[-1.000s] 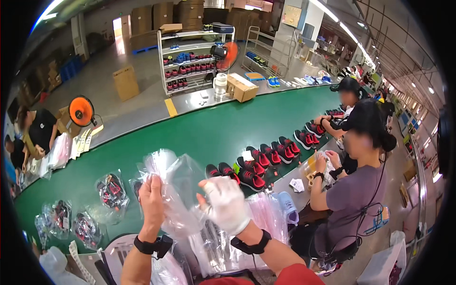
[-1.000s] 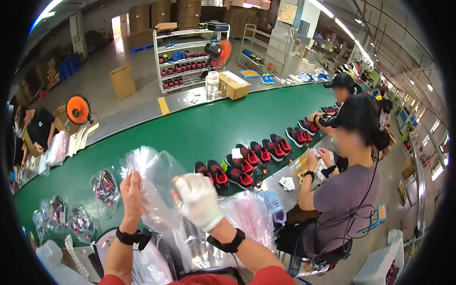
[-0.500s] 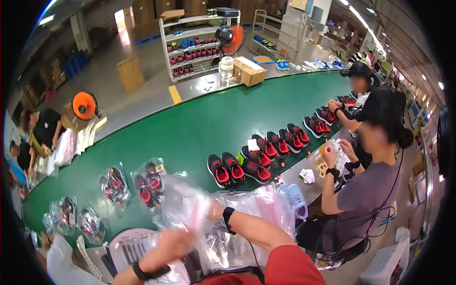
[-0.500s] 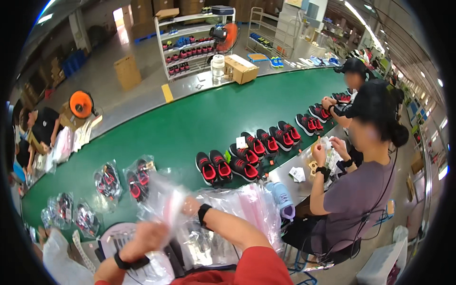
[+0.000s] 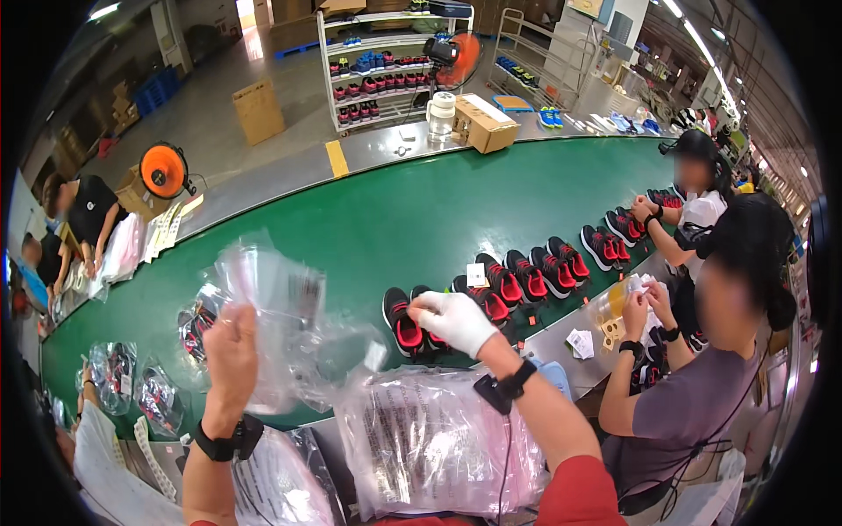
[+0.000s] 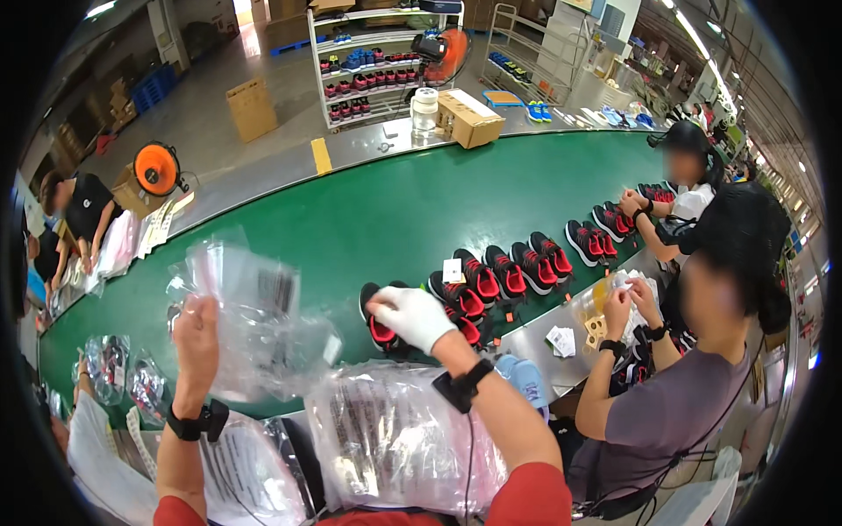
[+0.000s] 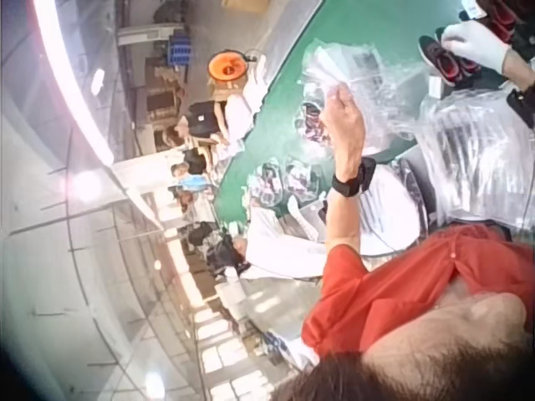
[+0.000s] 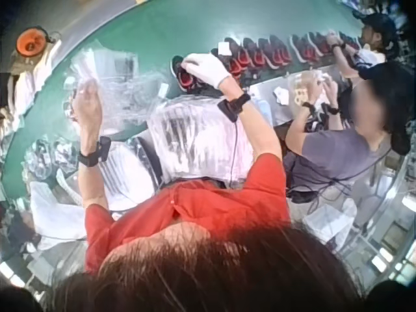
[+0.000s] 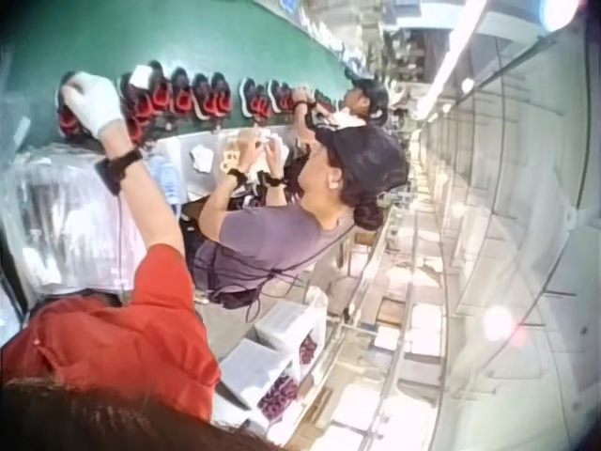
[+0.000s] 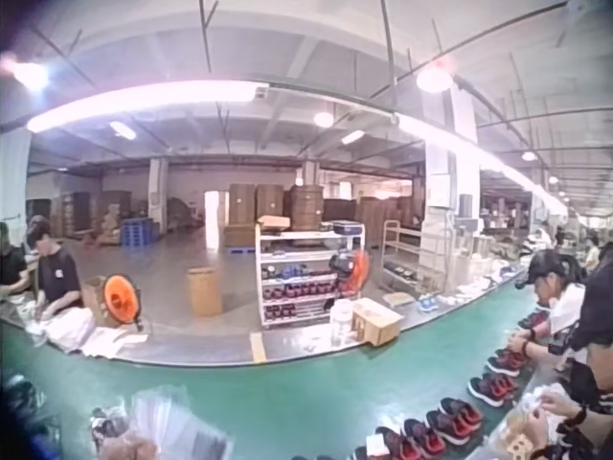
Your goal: The person repeatedly picks up black and red sneakers from a green conveyor belt, places each shoe into a clear plastic bag, and sets the packaged shoe aside. The process is repeated continuously as new shoes arrive on the belt.
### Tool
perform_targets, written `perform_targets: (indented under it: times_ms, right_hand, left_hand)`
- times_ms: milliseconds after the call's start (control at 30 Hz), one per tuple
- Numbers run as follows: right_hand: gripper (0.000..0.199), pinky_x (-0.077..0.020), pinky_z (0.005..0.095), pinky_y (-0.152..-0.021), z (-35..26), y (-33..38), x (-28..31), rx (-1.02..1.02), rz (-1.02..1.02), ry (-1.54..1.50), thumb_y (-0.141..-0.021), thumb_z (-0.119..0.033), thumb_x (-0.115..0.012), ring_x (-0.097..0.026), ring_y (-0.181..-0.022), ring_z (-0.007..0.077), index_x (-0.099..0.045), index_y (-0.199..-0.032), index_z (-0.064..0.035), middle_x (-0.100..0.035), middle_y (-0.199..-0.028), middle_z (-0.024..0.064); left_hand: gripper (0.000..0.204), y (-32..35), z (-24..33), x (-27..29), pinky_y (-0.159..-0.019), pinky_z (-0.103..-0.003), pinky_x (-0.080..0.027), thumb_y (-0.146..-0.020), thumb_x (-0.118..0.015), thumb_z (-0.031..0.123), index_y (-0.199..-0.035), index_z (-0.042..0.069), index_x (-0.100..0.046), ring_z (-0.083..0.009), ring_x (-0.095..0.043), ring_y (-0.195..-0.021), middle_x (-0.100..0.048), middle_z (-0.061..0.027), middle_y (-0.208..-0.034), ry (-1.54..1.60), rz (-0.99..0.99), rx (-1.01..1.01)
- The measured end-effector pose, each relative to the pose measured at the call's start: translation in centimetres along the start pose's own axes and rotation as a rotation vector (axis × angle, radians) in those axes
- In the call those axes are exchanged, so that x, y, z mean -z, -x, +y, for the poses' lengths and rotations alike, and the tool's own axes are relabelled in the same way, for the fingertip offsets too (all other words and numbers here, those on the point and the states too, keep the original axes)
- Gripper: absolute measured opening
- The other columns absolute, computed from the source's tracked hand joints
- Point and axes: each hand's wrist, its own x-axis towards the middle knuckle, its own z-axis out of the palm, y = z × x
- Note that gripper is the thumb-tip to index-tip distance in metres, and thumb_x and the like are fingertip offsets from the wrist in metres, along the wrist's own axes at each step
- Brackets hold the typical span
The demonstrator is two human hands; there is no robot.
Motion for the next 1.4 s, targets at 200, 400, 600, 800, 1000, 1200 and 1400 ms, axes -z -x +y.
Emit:
perform_targets:
  times_ms: [200, 400, 600, 800, 1000, 1200, 1400]
  right_hand:
    - [0.057, -0.0472, 0.0383, -0.084, 7.1, -2.8, -6.2, -0.102, -0.485, 0.421, -0.073, -0.057, -0.059, -0.062, -0.096, 0.0301, -0.065, -0.107, -0.0121, -0.067, -0.099, 0.0113]
    - [0.045, -0.0455, 0.0461, -0.079, 7.9, -4.1, -11.3, -0.284, -0.499, 0.708, -0.073, -0.051, -0.061, -0.063, -0.095, 0.0259, -0.069, -0.098, -0.0148, -0.067, -0.102, 0.0088]
    - [0.03, -0.0437, 0.0237, -0.042, 2.7, -0.5, -0.6, -0.378, -0.077, -0.542, -0.087, -0.035, -0.055, -0.063, -0.053, 0.0143, -0.061, -0.089, -0.0056, -0.063, -0.073, 0.0054]
    - [0.044, -0.0531, 0.0342, -0.071, -3.6, 8.8, 1.6, 0.177, 0.44, -0.921, -0.084, -0.031, -0.061, -0.064, -0.08, 0.0228, -0.052, -0.112, 0.0023, -0.062, -0.09, 0.0112]
    - [0.038, -0.0484, 0.0371, -0.06, -12.3, 9.9, -2.3, 0.365, 0.001, 0.289, -0.073, -0.046, -0.065, -0.059, -0.079, 0.0304, -0.065, -0.068, -0.0085, -0.057, -0.071, 0.0137]
    - [0.034, -0.0479, 0.0378, -0.058, -18.2, 9.8, -5.8, 0.707, -0.282, 0.79, -0.07, -0.04, -0.065, -0.059, -0.071, 0.0268, -0.065, -0.067, -0.0068, -0.058, -0.068, 0.0111]
    - [0.017, -0.0468, 0.0412, -0.063, -16.4, 8.5, -8.4, 0.83, -0.559, 0.635, -0.067, -0.022, -0.063, -0.061, -0.071, 0.0267, -0.066, -0.072, -0.007, -0.062, -0.076, 0.0112]
  left_hand:
    - [0.023, -0.6, 2.4, -3.8, -0.046, -0.029, -0.032, -0.093, -0.053, 0.014, -0.078, -0.003, -0.052, -0.0127, -0.041, -0.049, -0.044, -0.0091, -0.056, 0.093, -0.022, 0.053]
    - [0.028, 0.8, 0.5, -3.6, -0.05, -0.024, -0.03, -0.093, -0.053, 0.018, -0.075, -0.002, -0.051, -0.0057, -0.036, -0.06, -0.041, 0.0022, -0.061, 0.223, 0.005, 0.232]
    - [0.028, 2.0, -0.3, -2.3, -0.053, -0.023, -0.033, -0.094, -0.053, 0.021, -0.085, -0.005, -0.058, -0.005, -0.04, -0.061, -0.048, 0.0038, -0.066, 0.312, 0.053, 0.25]
    - [0.026, 1.8, 0.3, -1.3, -0.053, -0.027, -0.036, -0.093, -0.053, 0.022, -0.082, -0.002, -0.057, -0.0075, -0.041, -0.061, -0.048, -0.0008, -0.063, 0.417, 0.005, 0.213]
    - [0.018, 2.6, 4.0, -2.2, -0.06, -0.035, -0.045, -0.089, -0.054, 0.015, -0.088, -0.002, -0.059, -0.0327, -0.059, -0.066, -0.061, -0.0195, -0.075, 0.502, -0.101, -0.06]
    - [0.023, -0.6, 5.9, -3.4, -0.058, -0.035, -0.044, -0.091, -0.051, 0.019, -0.084, -0.002, -0.058, -0.0298, -0.053, -0.059, -0.057, -0.0201, -0.069, 0.464, -0.289, -0.016]
    - [0.015, 2.4, 8.0, -3.1, -0.063, -0.039, -0.048, -0.084, -0.052, 0.011, -0.09, -0.001, -0.059, -0.0326, -0.06, -0.072, -0.061, -0.0204, -0.077, 0.545, -0.675, -0.529]
